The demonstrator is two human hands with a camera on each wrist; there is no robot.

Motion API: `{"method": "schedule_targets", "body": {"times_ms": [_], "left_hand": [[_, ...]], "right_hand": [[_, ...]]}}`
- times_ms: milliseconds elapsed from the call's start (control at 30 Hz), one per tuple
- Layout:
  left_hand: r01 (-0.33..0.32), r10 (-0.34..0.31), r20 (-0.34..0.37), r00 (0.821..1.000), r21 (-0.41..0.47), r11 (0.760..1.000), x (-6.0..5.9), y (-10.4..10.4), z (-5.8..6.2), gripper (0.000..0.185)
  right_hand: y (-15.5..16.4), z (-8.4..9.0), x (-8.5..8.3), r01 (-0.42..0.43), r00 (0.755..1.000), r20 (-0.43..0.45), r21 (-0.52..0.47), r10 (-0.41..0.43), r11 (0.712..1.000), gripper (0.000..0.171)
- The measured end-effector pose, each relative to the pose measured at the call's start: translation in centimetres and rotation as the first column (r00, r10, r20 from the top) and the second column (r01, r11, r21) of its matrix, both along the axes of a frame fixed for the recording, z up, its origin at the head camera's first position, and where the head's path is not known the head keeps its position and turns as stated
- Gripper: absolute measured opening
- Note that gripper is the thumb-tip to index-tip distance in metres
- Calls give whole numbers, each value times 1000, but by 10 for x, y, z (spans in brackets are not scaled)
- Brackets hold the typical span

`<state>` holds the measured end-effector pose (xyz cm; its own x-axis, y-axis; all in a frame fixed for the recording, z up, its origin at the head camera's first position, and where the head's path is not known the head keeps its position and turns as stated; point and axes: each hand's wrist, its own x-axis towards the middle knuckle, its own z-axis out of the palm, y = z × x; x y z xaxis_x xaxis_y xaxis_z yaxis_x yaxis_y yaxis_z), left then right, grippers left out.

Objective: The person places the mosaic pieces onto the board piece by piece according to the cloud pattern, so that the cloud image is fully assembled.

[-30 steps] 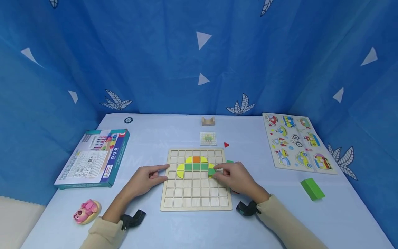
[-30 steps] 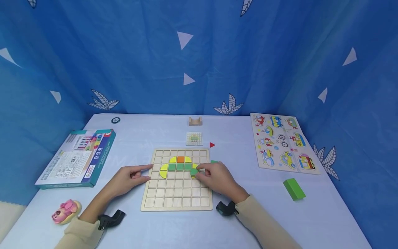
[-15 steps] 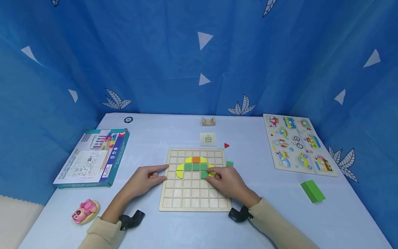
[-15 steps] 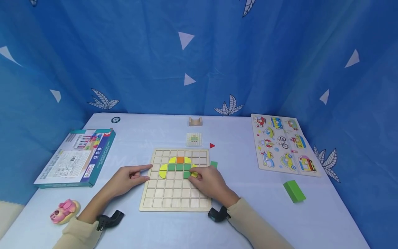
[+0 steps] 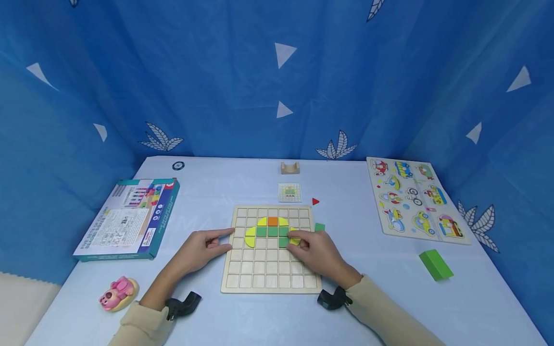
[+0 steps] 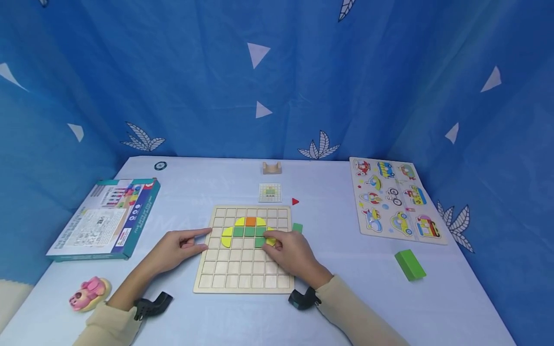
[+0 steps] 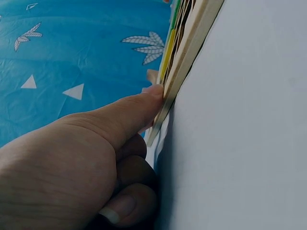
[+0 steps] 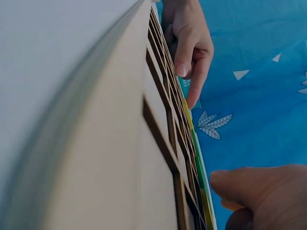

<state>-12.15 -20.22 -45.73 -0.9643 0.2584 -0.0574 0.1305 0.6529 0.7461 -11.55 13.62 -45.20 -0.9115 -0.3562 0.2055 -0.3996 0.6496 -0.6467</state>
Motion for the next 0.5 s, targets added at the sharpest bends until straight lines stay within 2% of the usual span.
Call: {"method": "schedule_targets", "body": {"times_ms": [167,333,500], "left_hand": [[-3,3,6,1000,2,1000,1,-1,0,45],[6,-6,11,1000,4,1000,0,0,1,45],[3,-3,9,1000,0,1000,1,1,1,45]], "right_hand": [[8,7,-4,32,999,-19,-41,-33,999,27],[32,20,-12,96,993,-67,-57,-100,994,28],[60,24,-24,127,990,-51,-49,-130,991,26]]}}
